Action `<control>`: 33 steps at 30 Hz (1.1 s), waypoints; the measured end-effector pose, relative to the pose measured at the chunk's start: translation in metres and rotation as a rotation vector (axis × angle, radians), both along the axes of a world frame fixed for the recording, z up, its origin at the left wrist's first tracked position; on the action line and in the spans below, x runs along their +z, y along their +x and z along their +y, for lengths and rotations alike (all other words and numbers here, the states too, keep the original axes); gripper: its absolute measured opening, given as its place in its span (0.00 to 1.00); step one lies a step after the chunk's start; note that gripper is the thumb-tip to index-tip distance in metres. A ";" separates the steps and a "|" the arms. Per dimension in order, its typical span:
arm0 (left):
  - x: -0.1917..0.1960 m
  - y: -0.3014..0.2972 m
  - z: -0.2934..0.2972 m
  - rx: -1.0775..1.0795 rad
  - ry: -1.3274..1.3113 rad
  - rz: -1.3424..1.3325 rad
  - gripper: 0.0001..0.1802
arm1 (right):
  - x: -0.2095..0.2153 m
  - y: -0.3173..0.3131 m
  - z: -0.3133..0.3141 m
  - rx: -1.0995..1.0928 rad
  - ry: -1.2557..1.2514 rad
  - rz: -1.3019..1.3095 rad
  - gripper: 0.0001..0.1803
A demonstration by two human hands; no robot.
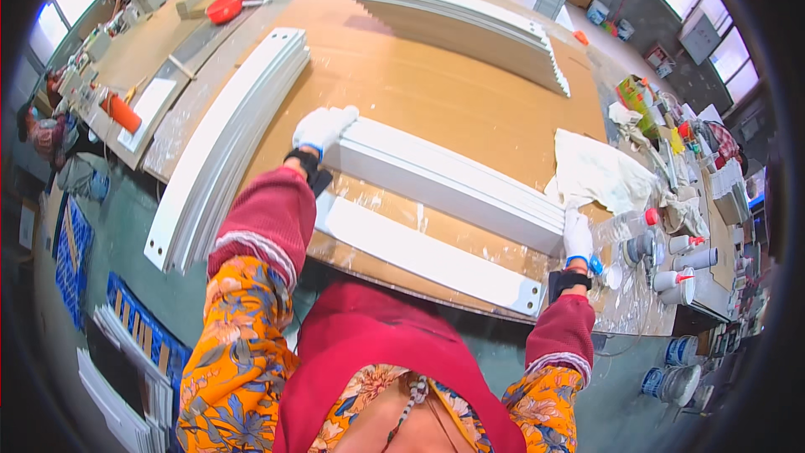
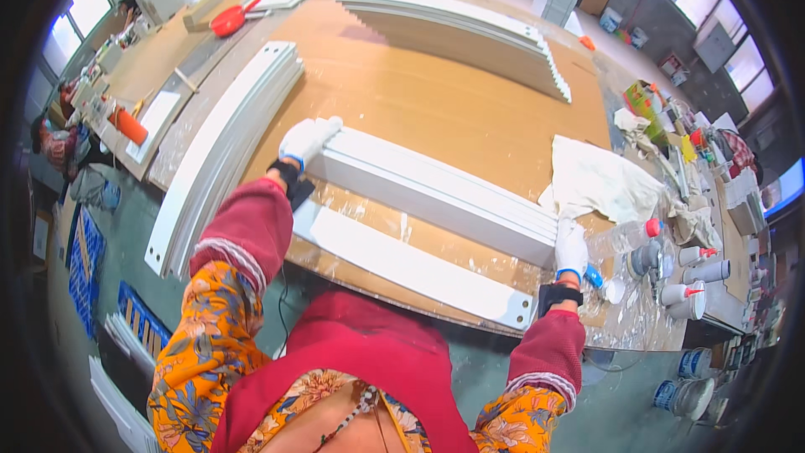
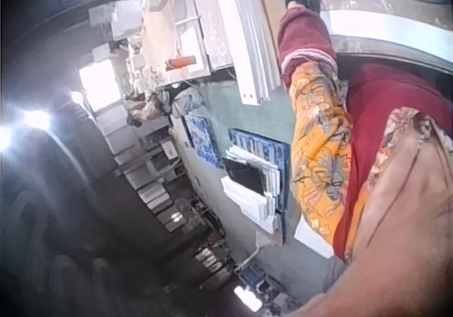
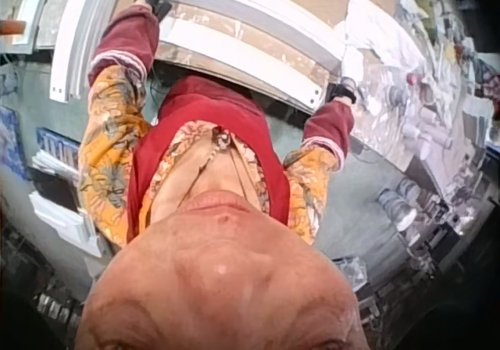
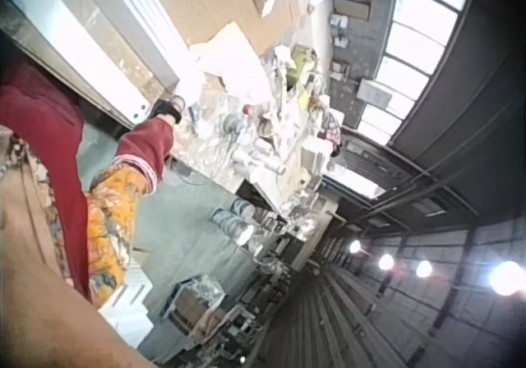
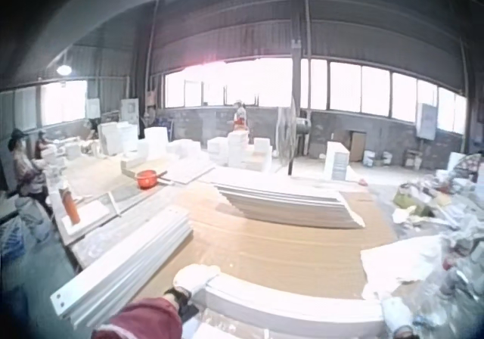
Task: Applying filler/sealant to pre-drilled holes in furniture panels and wiping the surfaces clean with a cloth.
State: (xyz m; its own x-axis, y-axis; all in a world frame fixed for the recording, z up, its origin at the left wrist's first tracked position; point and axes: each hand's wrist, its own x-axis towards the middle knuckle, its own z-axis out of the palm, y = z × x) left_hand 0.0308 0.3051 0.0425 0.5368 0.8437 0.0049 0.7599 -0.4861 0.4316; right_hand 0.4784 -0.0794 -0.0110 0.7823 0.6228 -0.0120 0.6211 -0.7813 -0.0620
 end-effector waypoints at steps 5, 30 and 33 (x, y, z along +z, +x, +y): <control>0.007 0.014 -0.001 0.319 -0.210 -0.048 0.40 | 0.008 -0.002 0.007 -0.097 0.142 0.056 0.38; -0.041 0.028 0.038 0.326 0.071 -0.313 0.22 | 0.013 0.015 0.064 0.063 0.612 0.190 0.31; -0.042 0.021 0.021 0.348 0.079 -0.279 0.24 | 0.003 0.009 0.059 0.049 0.607 0.229 0.33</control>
